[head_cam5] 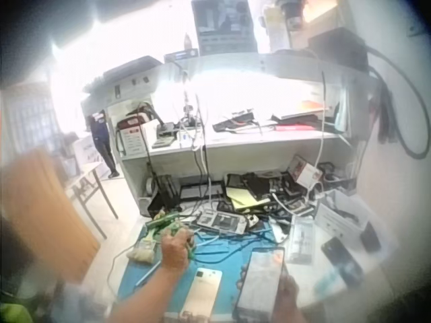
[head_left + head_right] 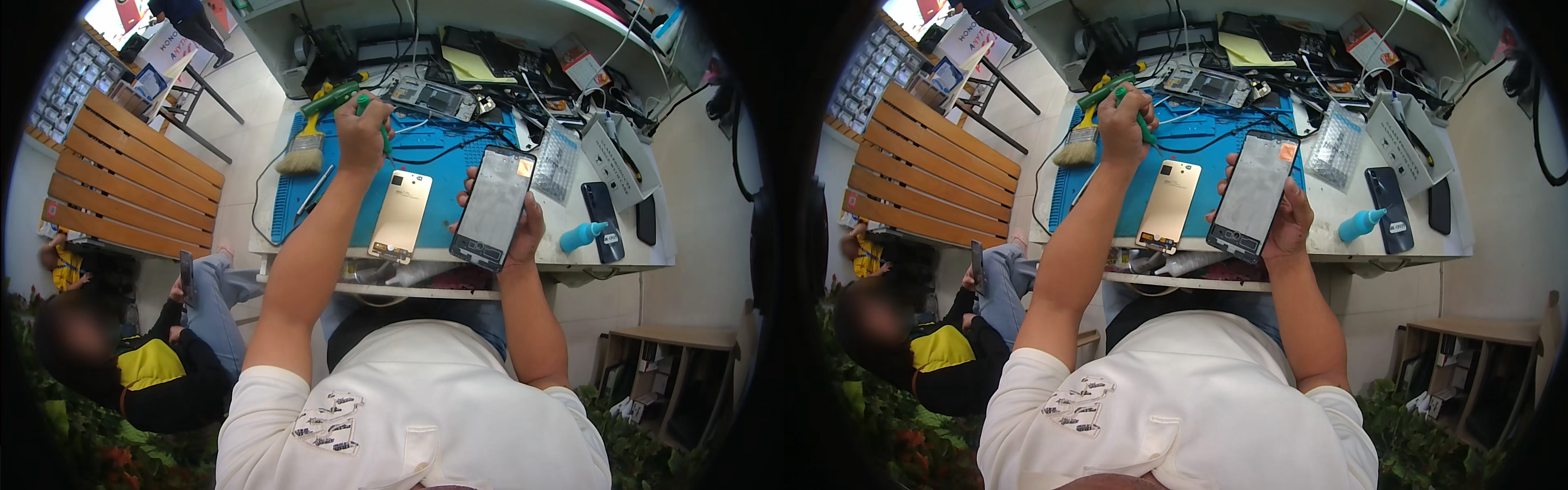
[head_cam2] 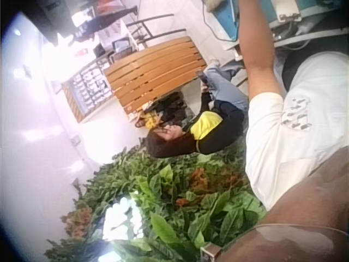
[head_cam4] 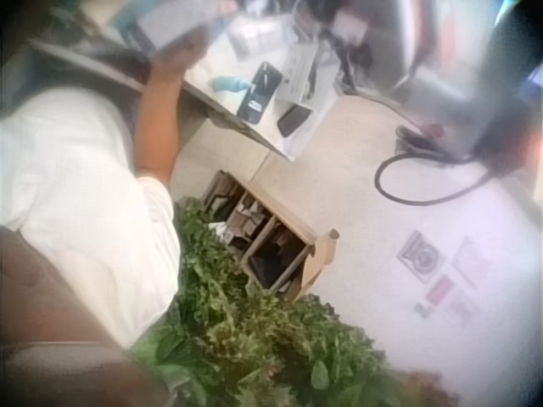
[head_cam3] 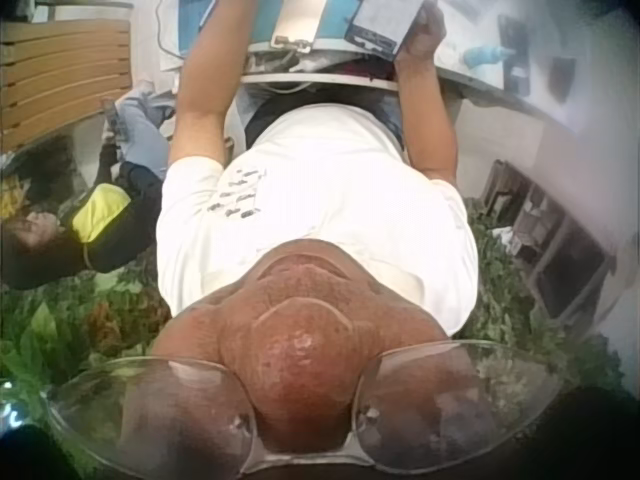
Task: The person replaces a component in a mobile phone by hand and using tools. They remove parts from a phone frame, handle a new screen assembly, and fit a battery and motherboard into the frame.
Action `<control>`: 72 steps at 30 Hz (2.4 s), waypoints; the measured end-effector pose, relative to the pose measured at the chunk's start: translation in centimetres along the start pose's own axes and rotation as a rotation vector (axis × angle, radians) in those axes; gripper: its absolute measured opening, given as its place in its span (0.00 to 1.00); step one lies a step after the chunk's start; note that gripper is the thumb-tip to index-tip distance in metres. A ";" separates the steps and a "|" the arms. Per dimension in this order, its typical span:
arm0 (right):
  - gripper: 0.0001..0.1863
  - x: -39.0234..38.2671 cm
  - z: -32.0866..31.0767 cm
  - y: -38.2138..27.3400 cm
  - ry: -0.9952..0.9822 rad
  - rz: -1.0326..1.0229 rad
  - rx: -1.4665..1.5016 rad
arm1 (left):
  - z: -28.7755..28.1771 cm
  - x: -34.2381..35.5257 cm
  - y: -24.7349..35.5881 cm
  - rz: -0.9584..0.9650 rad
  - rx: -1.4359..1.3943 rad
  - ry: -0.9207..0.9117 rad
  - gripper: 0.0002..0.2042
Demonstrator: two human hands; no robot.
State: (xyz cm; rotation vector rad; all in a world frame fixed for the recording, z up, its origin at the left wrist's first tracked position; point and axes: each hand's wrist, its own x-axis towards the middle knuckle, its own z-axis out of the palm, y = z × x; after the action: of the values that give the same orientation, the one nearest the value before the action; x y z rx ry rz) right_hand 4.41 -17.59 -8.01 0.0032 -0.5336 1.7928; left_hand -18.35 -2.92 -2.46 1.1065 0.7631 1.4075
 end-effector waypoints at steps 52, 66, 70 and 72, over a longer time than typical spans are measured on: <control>0.41 -1.9 1.5 1.0 0.088 0.249 -0.087 | -3.4 -13.6 5.0 -0.374 0.512 0.117 0.27; 0.43 -2.8 2.2 0.4 0.121 0.398 -0.184 | -5.4 -23.0 3.6 -0.661 -0.105 0.237 0.19; 0.43 -1.5 1.9 0.5 0.076 0.373 -0.225 | -5.0 -23.8 2.5 -0.612 -0.211 0.293 0.16; 0.43 -1.1 1.8 0.4 0.054 0.366 -0.208 | -4.6 -23.9 2.5 -0.598 -0.225 0.321 0.15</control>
State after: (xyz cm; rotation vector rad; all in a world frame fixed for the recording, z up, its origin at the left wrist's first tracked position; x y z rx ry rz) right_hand 3.86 -19.29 -6.79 -0.3031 -0.7146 2.0759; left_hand -25.31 -26.07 -6.46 0.4215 1.0321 1.1235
